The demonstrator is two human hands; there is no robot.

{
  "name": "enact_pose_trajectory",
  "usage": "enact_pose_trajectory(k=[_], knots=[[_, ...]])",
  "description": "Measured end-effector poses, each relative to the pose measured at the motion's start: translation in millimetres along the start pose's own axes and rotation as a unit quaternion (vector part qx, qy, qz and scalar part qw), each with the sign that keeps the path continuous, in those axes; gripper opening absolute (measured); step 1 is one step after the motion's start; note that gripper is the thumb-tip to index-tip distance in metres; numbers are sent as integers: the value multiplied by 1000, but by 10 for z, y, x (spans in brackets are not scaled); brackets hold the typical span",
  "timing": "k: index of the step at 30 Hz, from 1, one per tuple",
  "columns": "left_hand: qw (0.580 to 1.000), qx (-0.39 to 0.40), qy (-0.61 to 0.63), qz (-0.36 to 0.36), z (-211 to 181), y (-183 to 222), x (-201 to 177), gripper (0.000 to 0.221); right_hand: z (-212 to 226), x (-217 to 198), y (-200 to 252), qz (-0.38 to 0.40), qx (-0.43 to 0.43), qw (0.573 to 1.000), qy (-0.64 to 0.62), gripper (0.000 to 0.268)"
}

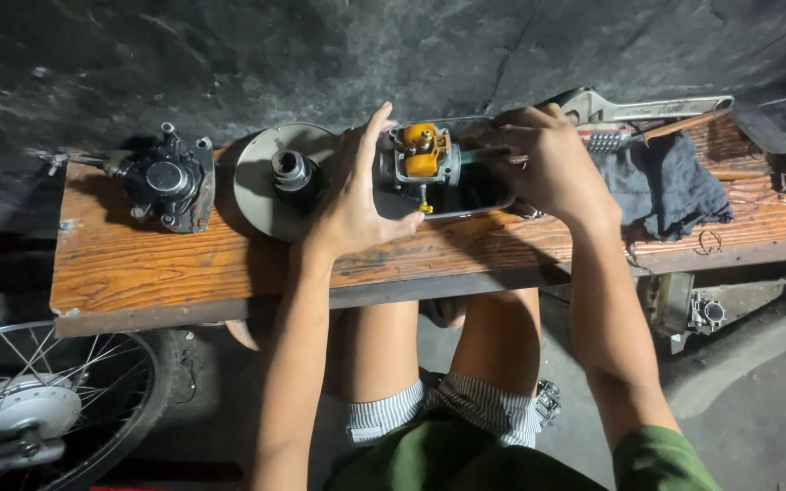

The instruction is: Disassembling and cleaning a motorcycle carburetor using a screwdriver and a toothbrush with cleaning solution

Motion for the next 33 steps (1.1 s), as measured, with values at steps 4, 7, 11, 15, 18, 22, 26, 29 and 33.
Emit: enact_pose_trajectory(k=[4,7,11,15,18,22,26,29,33], knots=[[1000,20,-13,-7,-14,-28,10,123,28,157,-50,66,1,994,87,32],[999,-8,-15,37,-168,-94,-5,126,37,267,-76,73,-32,983,168,33],[995,-36,-48,81,-296,-235,1,129,109,248,-139,96,-40,976,190,29],[988,-39,-93,113,-264,-283,2,121,108,119,-138,123,-8,984,128,28],[981,-67,-106,151,-306,-372,-27,122,-42,112,-96,127,18,982,141,34],[960,-108,-150,210,-402,-541,37,116,-230,121,-72,155,39,972,171,35],[959,-89,-146,225,-347,-654,116,109,-131,-89,-149,193,71,975,86,33],[959,-86,-137,234,-288,-673,153,107,-177,-100,-143,203,52,978,-18,29],[975,-53,-89,194,-174,-650,100,110,-285,-98,-202,119,-10,993,25,28]])
Point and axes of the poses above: each hand's wrist, its own y-axis away from the middle knuckle, its own x-axis out of the palm, z = x × y, the point moved 6 cm from there along -y, towards the middle knuckle, and after that the axes turned 15 degrees about y, right-handed, at the moved point
